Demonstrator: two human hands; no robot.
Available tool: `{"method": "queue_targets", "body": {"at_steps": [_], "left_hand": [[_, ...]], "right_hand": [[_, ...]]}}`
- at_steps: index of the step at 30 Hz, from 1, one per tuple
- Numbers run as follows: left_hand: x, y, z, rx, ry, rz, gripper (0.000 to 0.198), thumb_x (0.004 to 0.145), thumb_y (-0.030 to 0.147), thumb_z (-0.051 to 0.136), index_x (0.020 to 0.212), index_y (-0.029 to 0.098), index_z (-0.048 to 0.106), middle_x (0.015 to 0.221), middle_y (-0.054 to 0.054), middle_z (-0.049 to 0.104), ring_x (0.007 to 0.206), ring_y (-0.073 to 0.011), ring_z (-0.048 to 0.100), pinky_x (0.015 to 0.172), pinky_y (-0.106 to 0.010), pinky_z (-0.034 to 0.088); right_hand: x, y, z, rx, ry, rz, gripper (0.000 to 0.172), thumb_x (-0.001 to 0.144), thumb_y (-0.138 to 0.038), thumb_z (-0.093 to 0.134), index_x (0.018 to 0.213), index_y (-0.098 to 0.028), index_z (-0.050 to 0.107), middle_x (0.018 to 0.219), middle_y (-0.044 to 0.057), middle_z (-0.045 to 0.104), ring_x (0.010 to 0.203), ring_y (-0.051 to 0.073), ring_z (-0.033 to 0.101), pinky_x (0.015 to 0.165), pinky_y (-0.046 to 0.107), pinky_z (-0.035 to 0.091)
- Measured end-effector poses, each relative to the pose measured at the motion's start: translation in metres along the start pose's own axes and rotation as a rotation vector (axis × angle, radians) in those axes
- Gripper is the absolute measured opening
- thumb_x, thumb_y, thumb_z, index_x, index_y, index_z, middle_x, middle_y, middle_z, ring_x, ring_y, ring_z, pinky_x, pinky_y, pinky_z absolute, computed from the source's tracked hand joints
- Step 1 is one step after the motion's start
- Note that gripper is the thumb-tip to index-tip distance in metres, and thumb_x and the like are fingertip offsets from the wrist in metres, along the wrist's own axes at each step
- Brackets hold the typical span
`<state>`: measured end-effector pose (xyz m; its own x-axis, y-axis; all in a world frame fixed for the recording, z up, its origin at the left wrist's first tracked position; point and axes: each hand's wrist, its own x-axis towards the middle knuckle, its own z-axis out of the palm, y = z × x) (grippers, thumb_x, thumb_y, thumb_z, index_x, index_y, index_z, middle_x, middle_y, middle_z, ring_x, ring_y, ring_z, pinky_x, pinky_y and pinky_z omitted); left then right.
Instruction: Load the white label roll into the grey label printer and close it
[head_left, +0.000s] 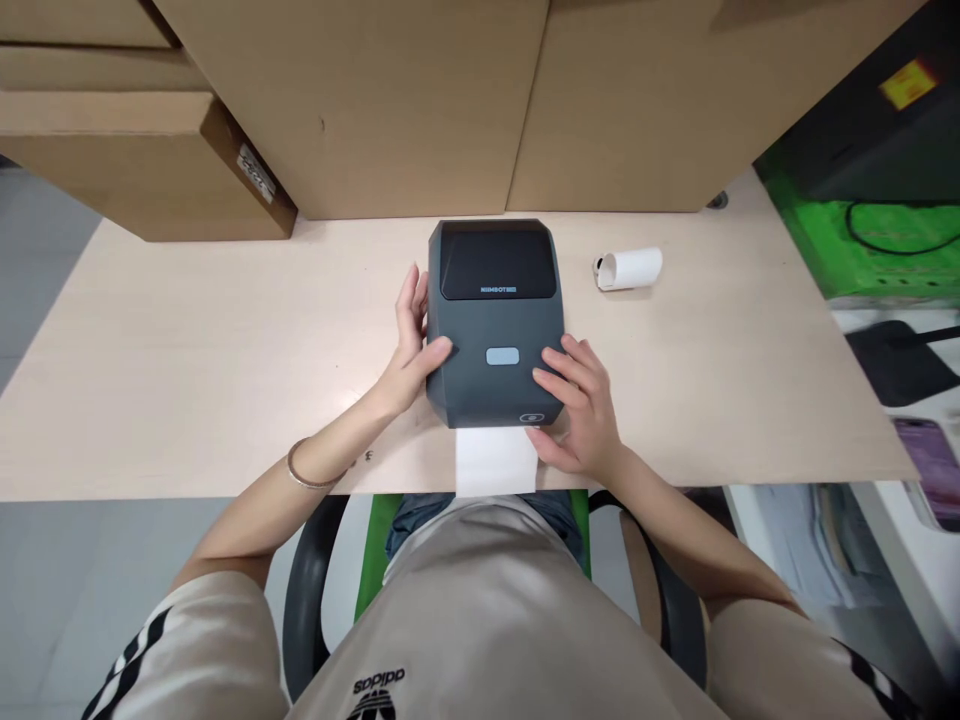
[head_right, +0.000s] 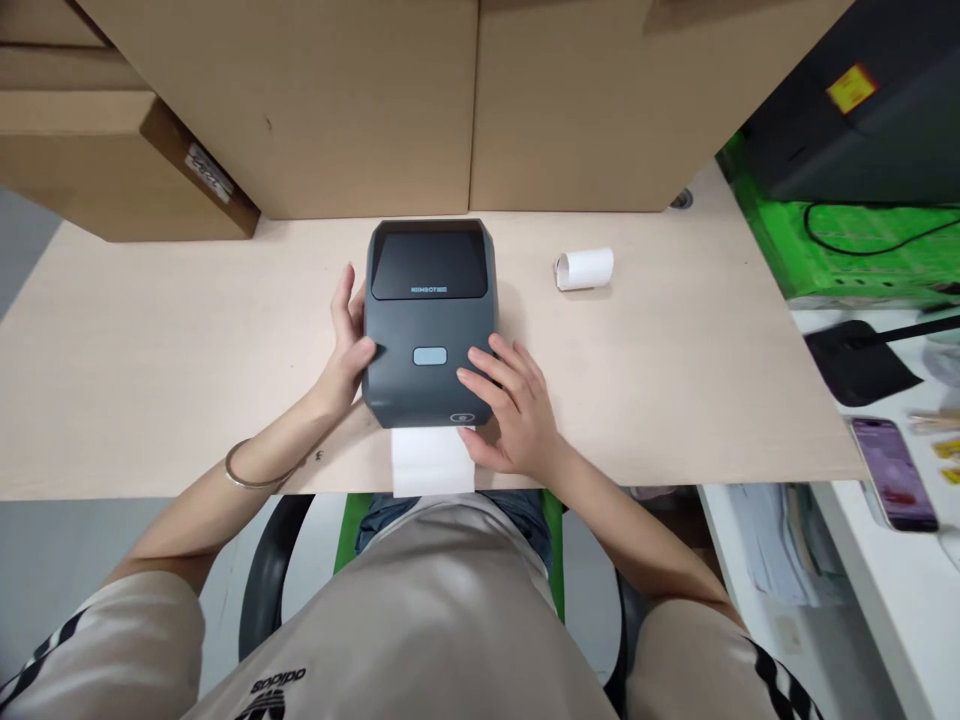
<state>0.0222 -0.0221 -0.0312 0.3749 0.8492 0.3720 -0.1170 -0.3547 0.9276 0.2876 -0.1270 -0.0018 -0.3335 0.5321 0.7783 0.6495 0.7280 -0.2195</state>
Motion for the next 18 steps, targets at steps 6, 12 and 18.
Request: {"method": "queue_targets", "body": {"at_steps": [6, 12, 18], "left_hand": [[0.005, -0.019, -0.002, -0.122, 0.196, -0.051, 0.067, 0.102, 0.078, 0.048, 0.162, 0.053, 0.035, 0.168, 0.005, 0.05, 0.162, -0.0295, 0.04, 0.135, -0.052, 0.034], [0.006, -0.019, -0.001, -0.198, 0.181, -0.133, 0.06, 0.103, 0.074, 0.05, 0.159, 0.052, 0.044, 0.164, 0.006, 0.056, 0.159, -0.0296, 0.046, 0.13, -0.053, 0.041], [0.007, -0.007, 0.004, -0.205, 0.192, -0.164, 0.063, 0.1, 0.076, 0.054, 0.155, 0.045, 0.052, 0.166, 0.004, 0.055, 0.159, -0.0302, 0.046, 0.132, -0.05, 0.04]], "right_hand": [[0.025, 0.007, -0.019, -0.104, -0.09, -0.043, 0.056, 0.1, -0.053, 0.056, 0.149, -0.027, 0.054, 0.143, 0.011, 0.064, 0.144, 0.031, 0.058, 0.128, 0.056, 0.04], [0.045, 0.025, -0.017, -0.085, -0.202, -0.117, 0.056, 0.101, -0.063, 0.052, 0.148, -0.033, 0.055, 0.158, 0.007, 0.055, 0.156, 0.033, 0.047, 0.129, 0.059, 0.038], [0.052, 0.027, -0.009, -0.067, -0.136, -0.239, 0.058, 0.103, -0.059, 0.053, 0.151, -0.026, 0.054, 0.144, 0.006, 0.07, 0.154, 0.028, 0.051, 0.118, 0.05, 0.053]]}}
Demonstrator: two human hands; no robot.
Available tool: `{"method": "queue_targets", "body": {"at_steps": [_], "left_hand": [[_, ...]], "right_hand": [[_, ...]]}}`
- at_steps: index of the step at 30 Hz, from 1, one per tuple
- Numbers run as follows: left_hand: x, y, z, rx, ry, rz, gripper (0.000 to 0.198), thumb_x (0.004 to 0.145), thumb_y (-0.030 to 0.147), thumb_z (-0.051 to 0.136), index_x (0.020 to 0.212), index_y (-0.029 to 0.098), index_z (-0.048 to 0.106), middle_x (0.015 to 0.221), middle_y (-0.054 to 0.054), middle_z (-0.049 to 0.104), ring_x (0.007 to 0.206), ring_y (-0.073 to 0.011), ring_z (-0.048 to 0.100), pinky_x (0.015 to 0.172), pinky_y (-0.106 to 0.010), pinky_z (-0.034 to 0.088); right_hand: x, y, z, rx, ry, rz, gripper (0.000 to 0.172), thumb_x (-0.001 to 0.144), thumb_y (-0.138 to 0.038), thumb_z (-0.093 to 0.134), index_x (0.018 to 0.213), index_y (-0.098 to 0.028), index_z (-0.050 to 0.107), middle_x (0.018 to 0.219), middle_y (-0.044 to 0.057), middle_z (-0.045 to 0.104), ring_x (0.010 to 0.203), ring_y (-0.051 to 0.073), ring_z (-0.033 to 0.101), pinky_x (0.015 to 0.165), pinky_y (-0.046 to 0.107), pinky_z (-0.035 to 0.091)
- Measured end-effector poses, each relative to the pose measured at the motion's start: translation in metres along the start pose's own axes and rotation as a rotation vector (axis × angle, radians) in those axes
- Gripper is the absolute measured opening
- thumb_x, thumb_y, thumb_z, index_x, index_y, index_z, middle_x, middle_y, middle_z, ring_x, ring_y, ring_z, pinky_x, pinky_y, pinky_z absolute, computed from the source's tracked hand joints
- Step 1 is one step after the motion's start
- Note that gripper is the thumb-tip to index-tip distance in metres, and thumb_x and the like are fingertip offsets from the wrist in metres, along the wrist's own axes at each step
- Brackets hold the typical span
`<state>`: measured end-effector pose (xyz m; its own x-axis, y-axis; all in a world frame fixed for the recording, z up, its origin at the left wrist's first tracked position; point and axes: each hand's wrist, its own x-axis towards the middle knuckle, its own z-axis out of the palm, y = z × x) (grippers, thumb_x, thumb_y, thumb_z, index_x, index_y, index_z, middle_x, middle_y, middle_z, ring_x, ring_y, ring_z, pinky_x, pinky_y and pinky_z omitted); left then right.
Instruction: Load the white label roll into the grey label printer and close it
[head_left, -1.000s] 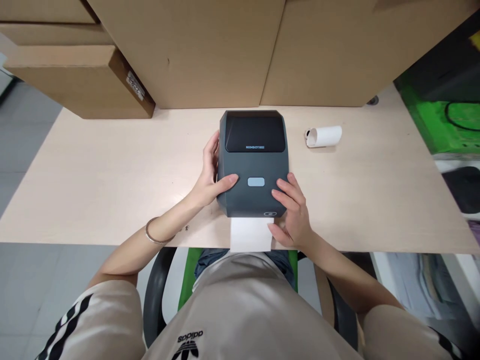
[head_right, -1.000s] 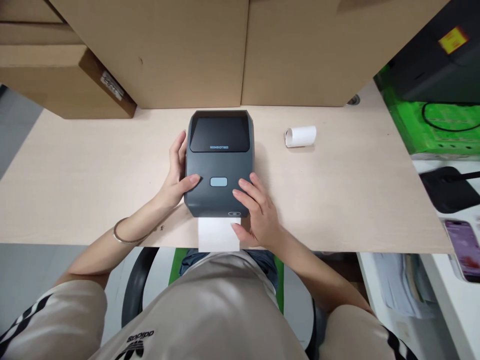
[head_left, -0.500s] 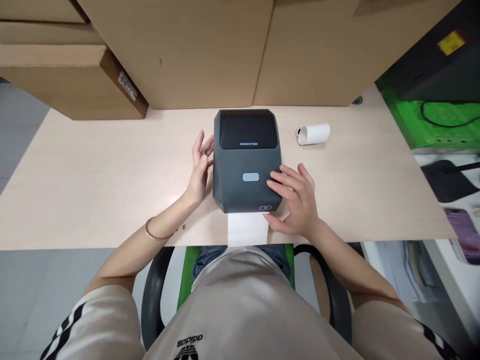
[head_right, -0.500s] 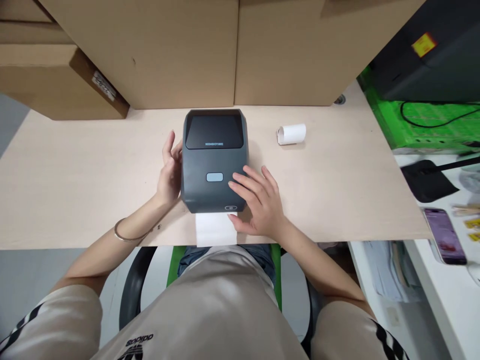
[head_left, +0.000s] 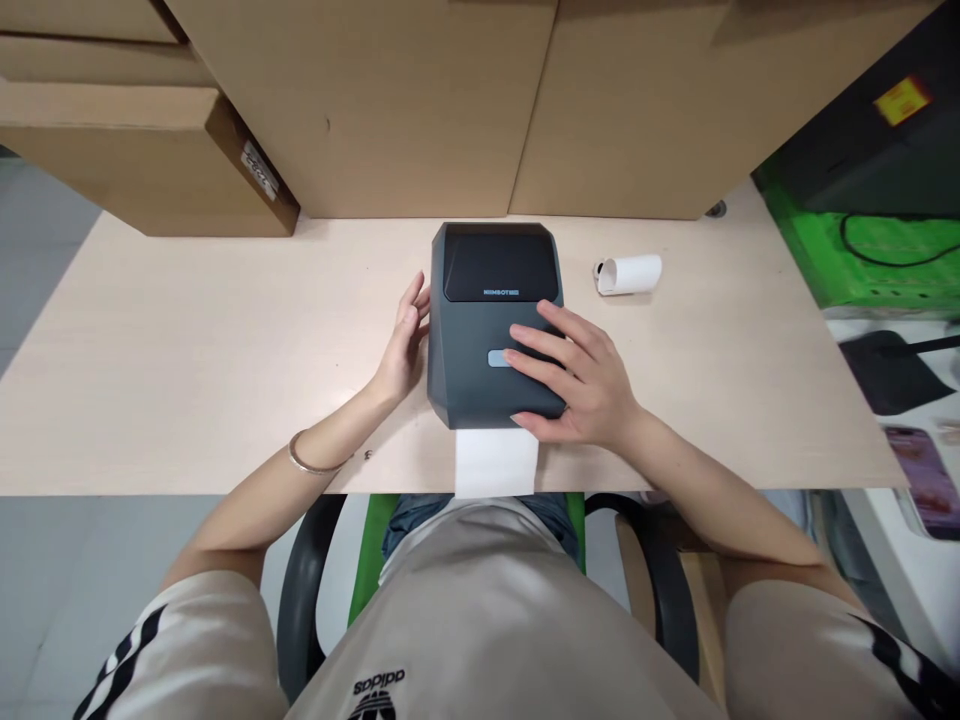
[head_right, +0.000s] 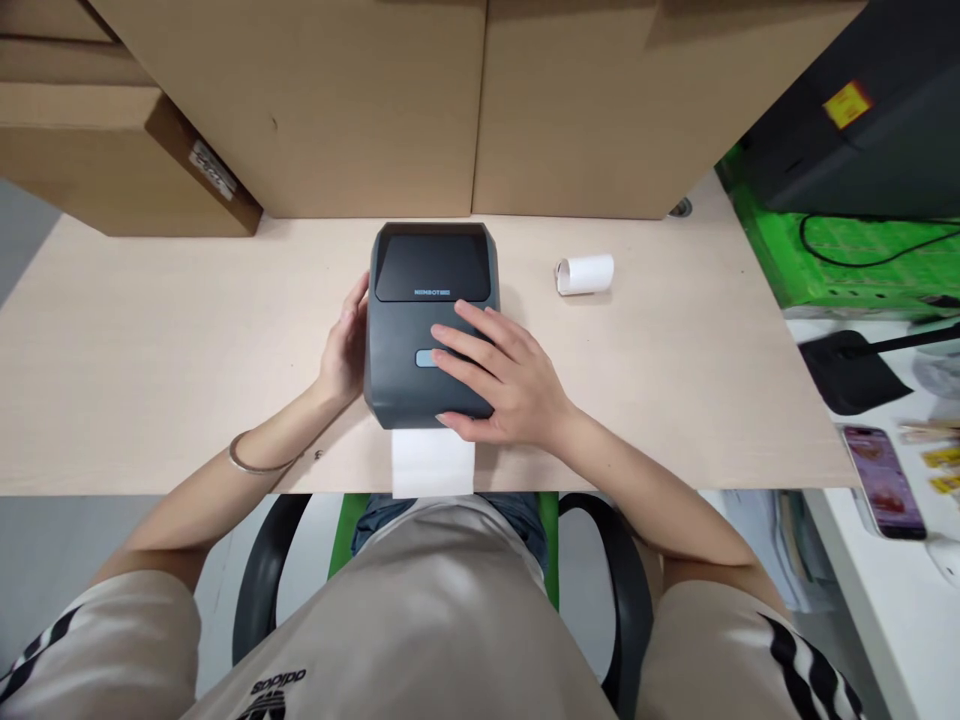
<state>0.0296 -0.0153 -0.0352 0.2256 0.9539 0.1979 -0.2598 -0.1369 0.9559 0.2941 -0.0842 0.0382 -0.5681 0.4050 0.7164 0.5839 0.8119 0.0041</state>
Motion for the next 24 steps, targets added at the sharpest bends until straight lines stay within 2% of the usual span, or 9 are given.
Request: {"method": "queue_targets", "body": {"at_steps": [3, 9, 13, 19, 24], "left_hand": [[0.0, 0.001, 0.001, -0.002, -0.002, -0.001, 0.064, 0.101, 0.076, 0.052, 0.156, 0.044, 0.052, 0.167, 0.003, 0.054, 0.16, -0.0304, 0.045, 0.134, -0.052, 0.037], [-0.001, 0.001, 0.001, -0.04, 0.002, -0.008, 0.058, 0.102, 0.072, 0.054, 0.153, 0.044, 0.055, 0.167, 0.003, 0.054, 0.16, -0.0298, 0.044, 0.135, -0.052, 0.034], [-0.001, 0.001, 0.001, -0.041, -0.009, -0.005, 0.06, 0.102, 0.073, 0.053, 0.154, 0.043, 0.053, 0.167, 0.002, 0.053, 0.161, -0.0313, 0.044, 0.135, -0.054, 0.035], [-0.001, 0.003, 0.003, -0.035, -0.028, -0.001, 0.06, 0.103, 0.073, 0.05, 0.155, 0.043, 0.052, 0.17, 0.002, 0.05, 0.163, -0.0312, 0.039, 0.136, -0.055, 0.031], [-0.001, 0.004, 0.006, 0.012, -0.036, 0.013, 0.056, 0.104, 0.071, 0.048, 0.15, 0.04, 0.058, 0.169, 0.004, 0.05, 0.164, -0.0303, 0.037, 0.137, -0.054, 0.03]], "right_hand": [[0.004, -0.002, -0.001, 0.033, 0.009, -0.016, 0.054, 0.101, -0.052, 0.058, 0.145, -0.02, 0.058, 0.137, 0.007, 0.074, 0.154, 0.028, 0.051, 0.117, 0.048, 0.054], [0.006, -0.003, -0.01, 0.075, -0.113, -0.011, 0.078, 0.093, -0.058, 0.07, 0.154, -0.015, 0.048, 0.14, 0.015, 0.073, 0.145, 0.033, 0.061, 0.122, 0.054, 0.049], [0.013, -0.001, -0.019, 0.016, -0.088, -0.086, 0.063, 0.093, -0.054, 0.072, 0.144, -0.019, 0.058, 0.139, 0.013, 0.074, 0.139, 0.029, 0.066, 0.122, 0.053, 0.051], [0.026, -0.013, -0.03, -0.106, -0.169, -0.242, 0.034, 0.098, -0.038, 0.067, 0.122, -0.015, 0.071, 0.127, 0.008, 0.08, 0.122, 0.029, 0.074, 0.116, 0.06, 0.058], [0.036, -0.024, -0.037, -0.209, -0.184, -0.376, 0.019, 0.103, -0.032, 0.067, 0.117, -0.023, 0.077, 0.126, 0.004, 0.08, 0.119, 0.024, 0.074, 0.114, 0.055, 0.062]]}}
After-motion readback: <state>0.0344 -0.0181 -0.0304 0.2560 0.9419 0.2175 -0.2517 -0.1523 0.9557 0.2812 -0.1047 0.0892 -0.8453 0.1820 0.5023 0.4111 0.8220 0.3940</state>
